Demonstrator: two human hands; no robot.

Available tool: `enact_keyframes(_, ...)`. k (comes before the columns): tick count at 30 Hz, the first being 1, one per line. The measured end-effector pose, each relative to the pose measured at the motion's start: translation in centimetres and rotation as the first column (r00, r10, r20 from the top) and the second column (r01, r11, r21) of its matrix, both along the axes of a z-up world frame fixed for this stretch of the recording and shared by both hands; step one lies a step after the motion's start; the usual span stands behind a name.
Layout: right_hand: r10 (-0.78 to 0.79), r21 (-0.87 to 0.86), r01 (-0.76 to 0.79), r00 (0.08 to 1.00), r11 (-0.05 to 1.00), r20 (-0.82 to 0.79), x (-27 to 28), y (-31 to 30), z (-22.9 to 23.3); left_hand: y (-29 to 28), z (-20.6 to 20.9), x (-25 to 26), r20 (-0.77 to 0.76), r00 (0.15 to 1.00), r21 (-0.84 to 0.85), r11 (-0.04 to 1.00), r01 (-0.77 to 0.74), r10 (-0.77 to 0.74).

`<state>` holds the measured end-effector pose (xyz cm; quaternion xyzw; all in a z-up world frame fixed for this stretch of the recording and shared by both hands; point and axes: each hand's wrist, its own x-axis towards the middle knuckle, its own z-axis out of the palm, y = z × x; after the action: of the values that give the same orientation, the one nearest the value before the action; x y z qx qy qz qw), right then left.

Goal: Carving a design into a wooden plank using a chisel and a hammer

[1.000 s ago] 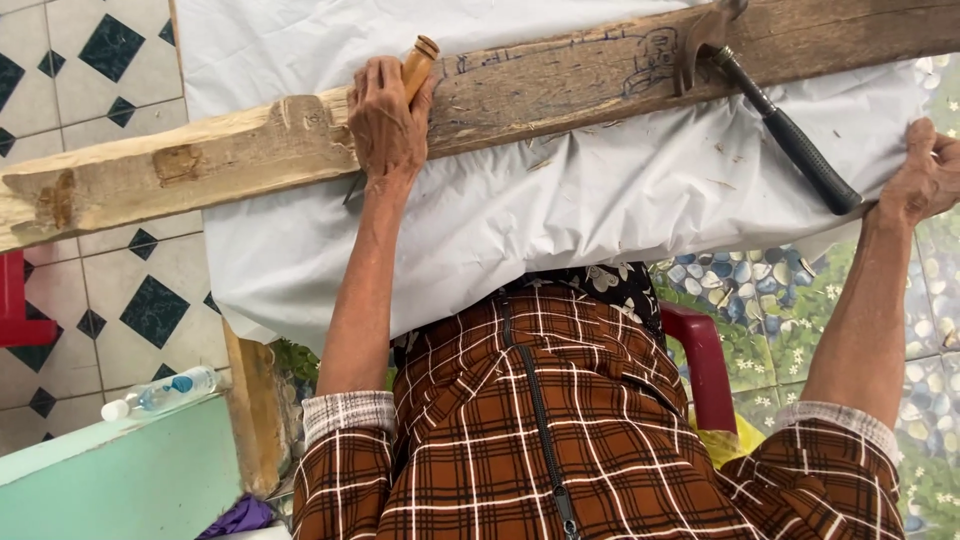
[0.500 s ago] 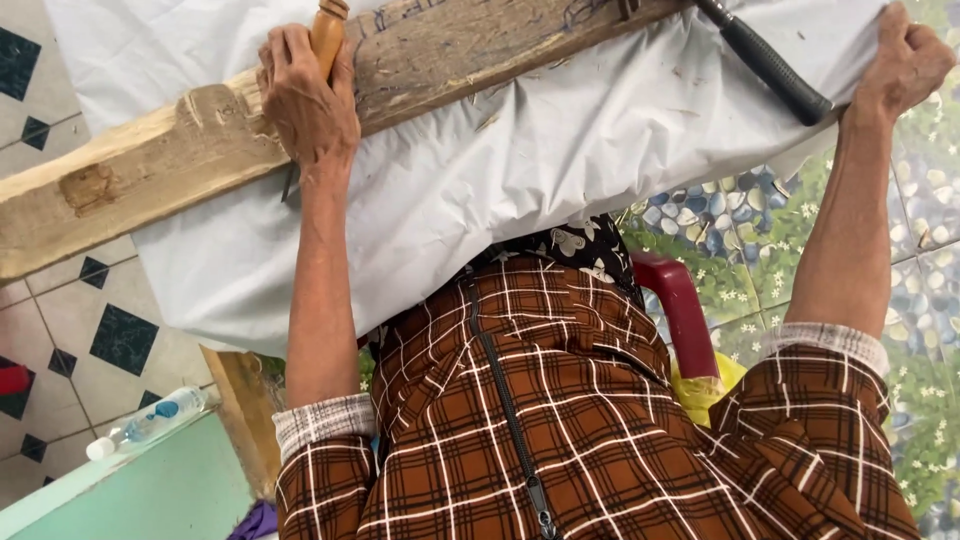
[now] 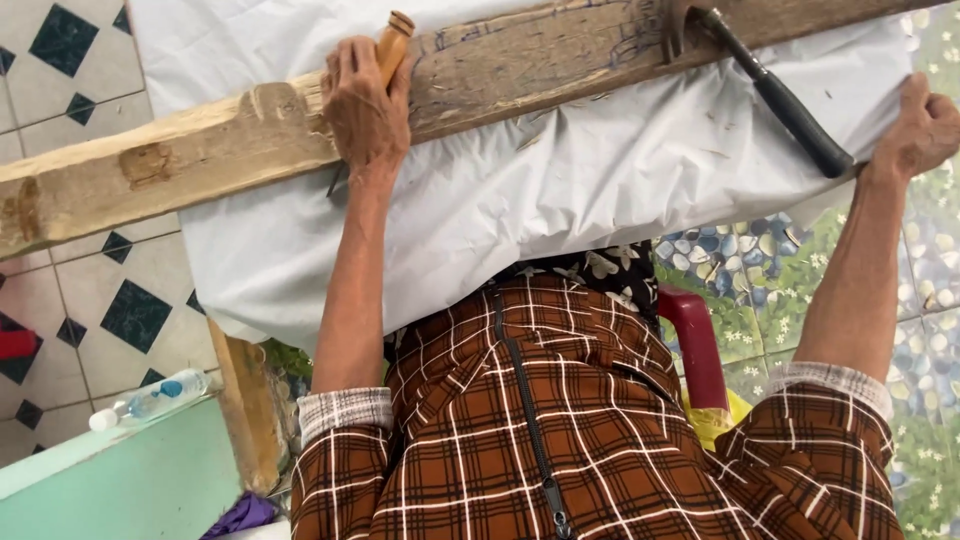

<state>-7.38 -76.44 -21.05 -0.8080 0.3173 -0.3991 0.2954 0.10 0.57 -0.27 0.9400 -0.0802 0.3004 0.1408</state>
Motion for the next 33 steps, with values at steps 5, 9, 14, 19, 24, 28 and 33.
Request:
enact_keyframes(5,-0.065,-0.037,0.061,0.992,0.997,-0.112,-0.3,0.5,1.2,-0.2,0.3,0.0,0.004,1.000,-0.032,0.999,0.013,-0.013)
enact_keyframes(9,-0.028,-0.033,0.026,0.996,0.999,-0.086,-1.0,1.9,2.2,-0.3,0.7,-0.5,-0.025,1.000,-0.047,0.999,0.009,-0.010)
enact_keyframes(14,-0.012,-0.037,0.008,0.995,0.999,-0.104,-1.3,5.1,5.5,-0.4,1.2,-0.4,-0.030,0.999,-0.051,0.999,0.016,-0.017)
enact_keyframes(19,0.001,-0.072,-0.012,0.989,0.997,-0.147,-1.7,6.9,7.0,-0.3,0.5,-0.2,-0.056,0.998,-0.042,0.999,-0.010,0.007)
enact_keyframes(24,-0.009,-0.064,0.002,0.993,0.998,-0.121,-1.6,5.5,5.5,-0.4,0.6,-0.1,-0.037,0.999,-0.037,0.999,-0.017,0.015)
enact_keyframes(28,-0.062,-0.099,0.046,0.984,0.994,-0.164,-1.7,4.8,4.6,-0.3,0.2,-0.2,-0.042,0.999,-0.027,0.999,-0.029,0.028)
enact_keyframes(33,-0.043,-0.046,0.036,0.986,0.998,-0.162,-1.9,5.0,5.3,-0.4,0.5,-0.5,-0.052,0.999,-0.033,0.999,-0.013,0.012)
